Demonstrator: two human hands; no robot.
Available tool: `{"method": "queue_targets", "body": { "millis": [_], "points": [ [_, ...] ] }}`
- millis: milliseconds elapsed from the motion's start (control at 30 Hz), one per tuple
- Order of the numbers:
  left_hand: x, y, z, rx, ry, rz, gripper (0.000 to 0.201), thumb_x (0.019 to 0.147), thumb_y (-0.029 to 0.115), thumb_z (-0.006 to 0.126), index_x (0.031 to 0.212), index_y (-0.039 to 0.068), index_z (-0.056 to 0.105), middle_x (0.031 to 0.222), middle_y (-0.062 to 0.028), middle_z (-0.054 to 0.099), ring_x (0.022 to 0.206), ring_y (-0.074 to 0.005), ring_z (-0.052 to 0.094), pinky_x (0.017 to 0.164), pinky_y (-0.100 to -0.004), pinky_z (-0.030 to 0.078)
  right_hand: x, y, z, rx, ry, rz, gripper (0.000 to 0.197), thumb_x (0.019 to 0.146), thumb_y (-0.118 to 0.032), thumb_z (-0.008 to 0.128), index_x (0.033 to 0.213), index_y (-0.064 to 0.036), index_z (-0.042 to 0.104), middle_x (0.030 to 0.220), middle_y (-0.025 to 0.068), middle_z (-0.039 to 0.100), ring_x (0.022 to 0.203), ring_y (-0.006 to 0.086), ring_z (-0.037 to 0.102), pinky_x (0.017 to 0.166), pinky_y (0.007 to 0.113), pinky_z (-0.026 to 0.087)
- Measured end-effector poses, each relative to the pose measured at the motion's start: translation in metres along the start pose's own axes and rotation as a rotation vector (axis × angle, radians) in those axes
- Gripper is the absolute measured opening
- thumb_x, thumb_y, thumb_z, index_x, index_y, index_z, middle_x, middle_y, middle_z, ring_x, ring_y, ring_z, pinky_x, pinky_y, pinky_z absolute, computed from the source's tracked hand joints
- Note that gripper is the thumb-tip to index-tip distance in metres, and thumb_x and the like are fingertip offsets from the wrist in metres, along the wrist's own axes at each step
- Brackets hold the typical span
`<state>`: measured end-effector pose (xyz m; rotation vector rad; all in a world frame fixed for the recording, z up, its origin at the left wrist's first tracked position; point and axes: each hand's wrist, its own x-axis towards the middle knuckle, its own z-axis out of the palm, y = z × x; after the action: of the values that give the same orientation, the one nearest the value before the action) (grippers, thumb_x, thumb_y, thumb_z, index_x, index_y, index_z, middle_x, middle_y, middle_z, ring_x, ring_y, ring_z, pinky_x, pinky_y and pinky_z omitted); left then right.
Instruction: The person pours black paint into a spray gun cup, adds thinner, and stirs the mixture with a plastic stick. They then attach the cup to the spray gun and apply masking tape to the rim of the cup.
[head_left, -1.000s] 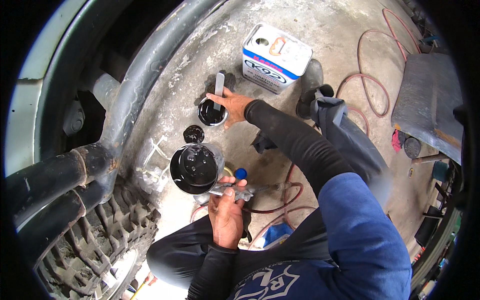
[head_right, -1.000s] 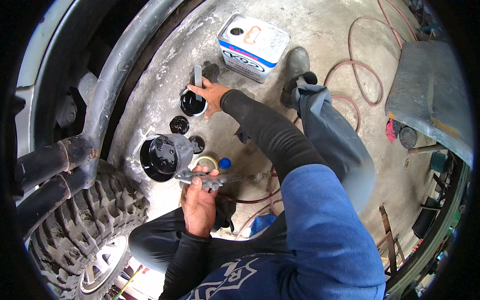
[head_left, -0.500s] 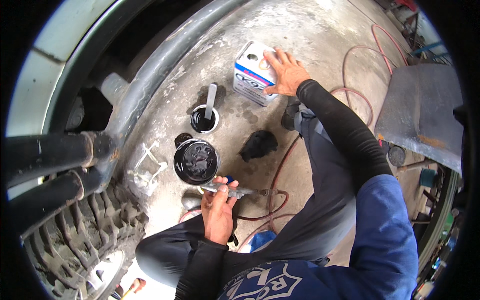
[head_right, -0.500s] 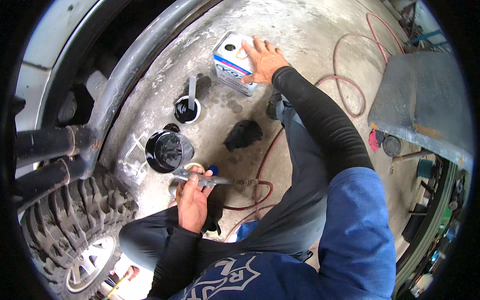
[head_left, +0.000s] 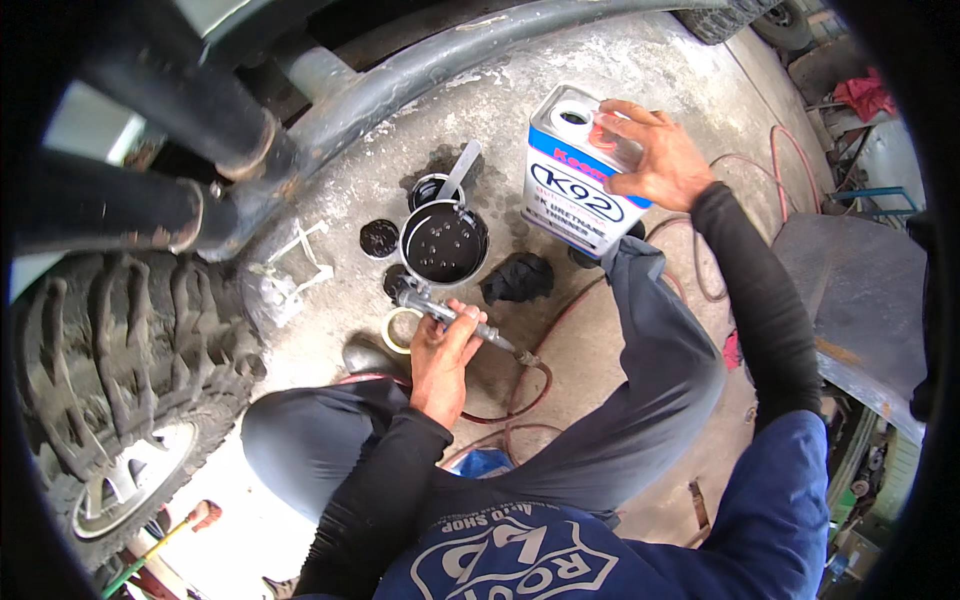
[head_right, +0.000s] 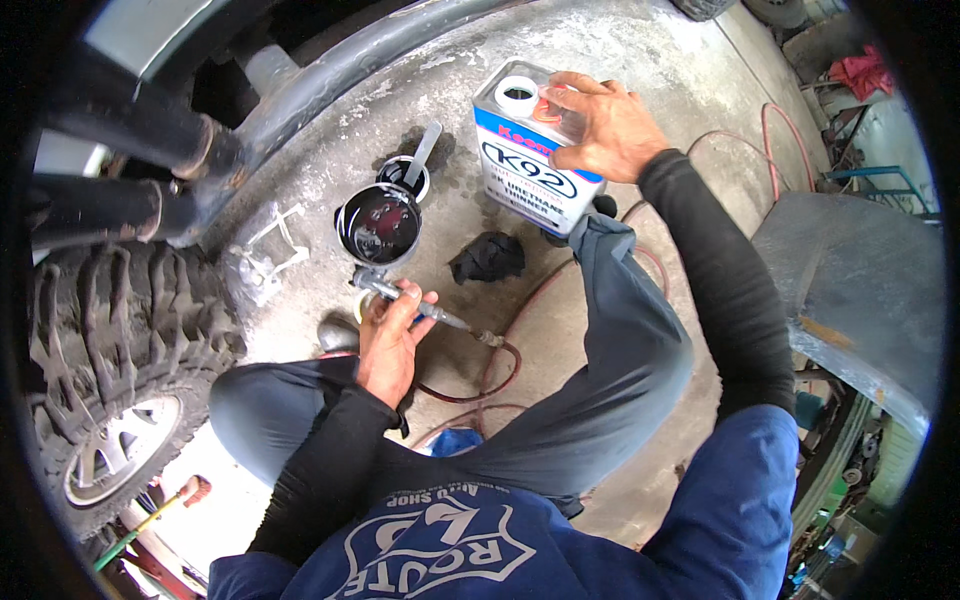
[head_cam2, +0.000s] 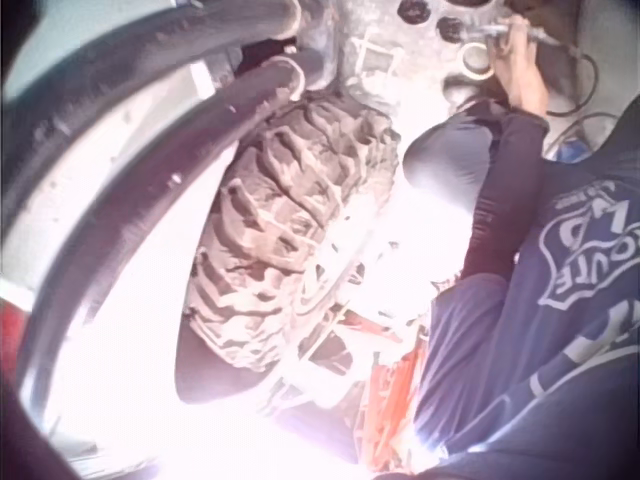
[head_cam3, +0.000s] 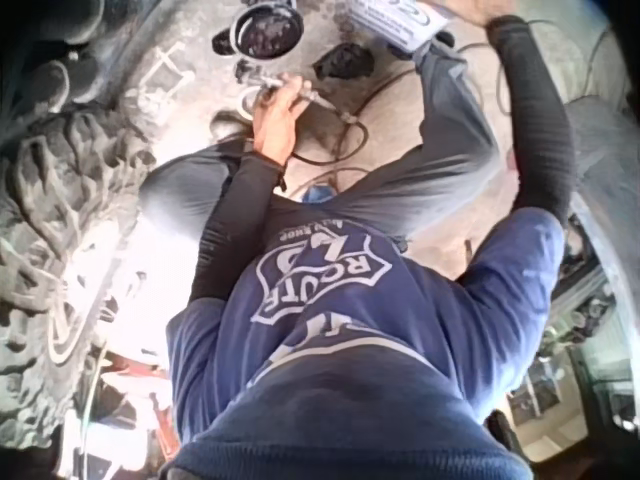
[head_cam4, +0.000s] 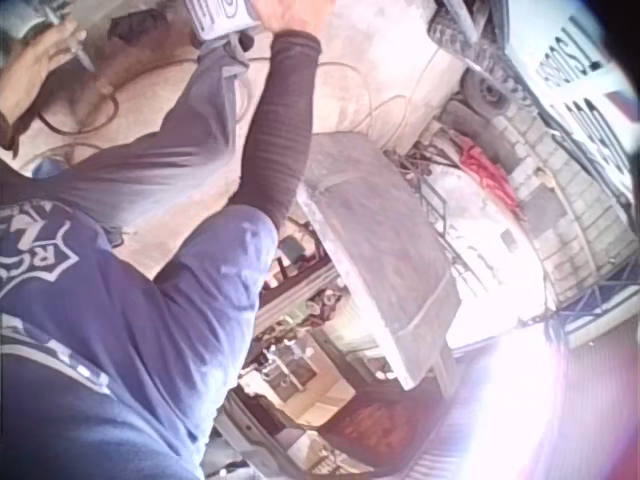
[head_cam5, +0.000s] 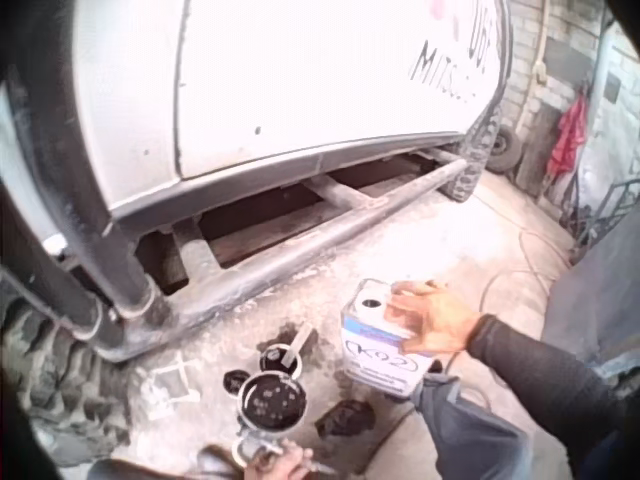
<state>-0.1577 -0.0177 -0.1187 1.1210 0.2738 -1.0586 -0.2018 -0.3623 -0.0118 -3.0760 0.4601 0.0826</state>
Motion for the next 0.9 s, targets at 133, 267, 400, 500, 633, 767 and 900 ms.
{"method": "queue_targets", "body": {
  "millis": [133,267,400,500,633,767,900],
  "points": [
    [0.004,-0.004,0.002,-0.010,-0.033,0.009,0.033,0.088,0.027,0.073,0.113,0.013,0.055,0.110,-0.0003,0.060,0.109,-0.0170,0.061,0.098,-0.0462,0.041,-0.022,-0.034,-0.095,0.133,-0.188,-0.207,0.078,0.057,-0.014,0.080,0.132,-0.0036,0.059,0.142,0.0164,0.050,0.125,0.0379,0.052,0.107,0.045,0.042],
    [0.008,-0.008,0.004,-0.054,-0.102,0.047,0.032,0.087,0.025,0.072,0.111,0.012,0.055,0.108,-0.0018,0.061,0.107,-0.0183,0.061,0.100,-0.0486,0.039,-0.035,-0.076,-0.159,0.136,-0.288,-0.333,0.071,0.060,-0.017,0.081,0.126,0.0011,0.062,0.135,0.0213,0.055,0.121,0.0367,0.056,0.104,0.039,0.045],
    [0.009,-0.009,0.005,-0.042,-0.130,0.057,0.035,0.087,0.025,0.071,0.113,0.010,0.055,0.109,-0.0036,0.061,0.108,-0.0190,0.061,0.100,-0.0479,0.038,-0.040,-0.109,-0.191,0.133,-0.417,-0.341,0.080,0.052,-0.014,0.082,0.128,0.0014,0.061,0.135,0.0214,0.055,0.120,0.0368,0.057,0.105,0.040,0.045],
    [0.009,-0.009,0.006,-0.002,-0.154,0.064,0.039,0.087,0.026,0.070,0.118,0.008,0.054,0.110,-0.0045,0.062,0.109,-0.0178,0.061,0.100,-0.0450,0.038,-0.040,-0.127,-0.198,0.120,-0.509,-0.336,0.083,0.049,-0.014,0.083,0.126,0.0037,0.061,0.133,0.0235,0.056,0.120,0.0387,0.057,0.106,0.040,0.043],
    [0.010,-0.009,0.006,0.057,-0.160,0.051,0.041,0.087,0.026,0.070,0.119,0.007,0.054,0.110,-0.0050,0.064,0.108,-0.0168,0.061,0.099,-0.0435,0.039,-0.037,-0.145,-0.196,0.069,-0.586,-0.339,0.080,0.050,-0.017,0.083,0.124,0.0061,0.062,0.128,0.0249,0.059,0.117,0.0390,0.058,0.105,0.040,0.044],
    [0.011,-0.010,0.007,0.061,-0.152,0.065,0.041,0.086,0.026,0.070,0.118,0.006,0.054,0.108,-0.0053,0.064,0.107,-0.0161,0.061,0.098,-0.0418,0.040,-0.029,-0.158,-0.195,0.050,-0.716,-0.224,0.077,0.052,-0.019,0.083,0.121,0.0079,0.063,0.125,0.0248,0.060,0.114,0.0378,0.060,0.103,0.039,0.046],
    [0.012,-0.013,0.008,0.043,-0.147,0.083,0.040,0.085,0.023,0.071,0.116,0.004,0.054,0.106,-0.0063,0.063,0.103,-0.0167,0.061,0.095,-0.0370,0.044,-0.021,-0.165,-0.192,-0.032,-0.834,-0.161,0.074,0.054,-0.021,0.082,0.118,0.0096,0.063,0.124,0.0237,0.061,0.111,0.0372,0.061,0.102,0.038,0.047]
  ]
}}
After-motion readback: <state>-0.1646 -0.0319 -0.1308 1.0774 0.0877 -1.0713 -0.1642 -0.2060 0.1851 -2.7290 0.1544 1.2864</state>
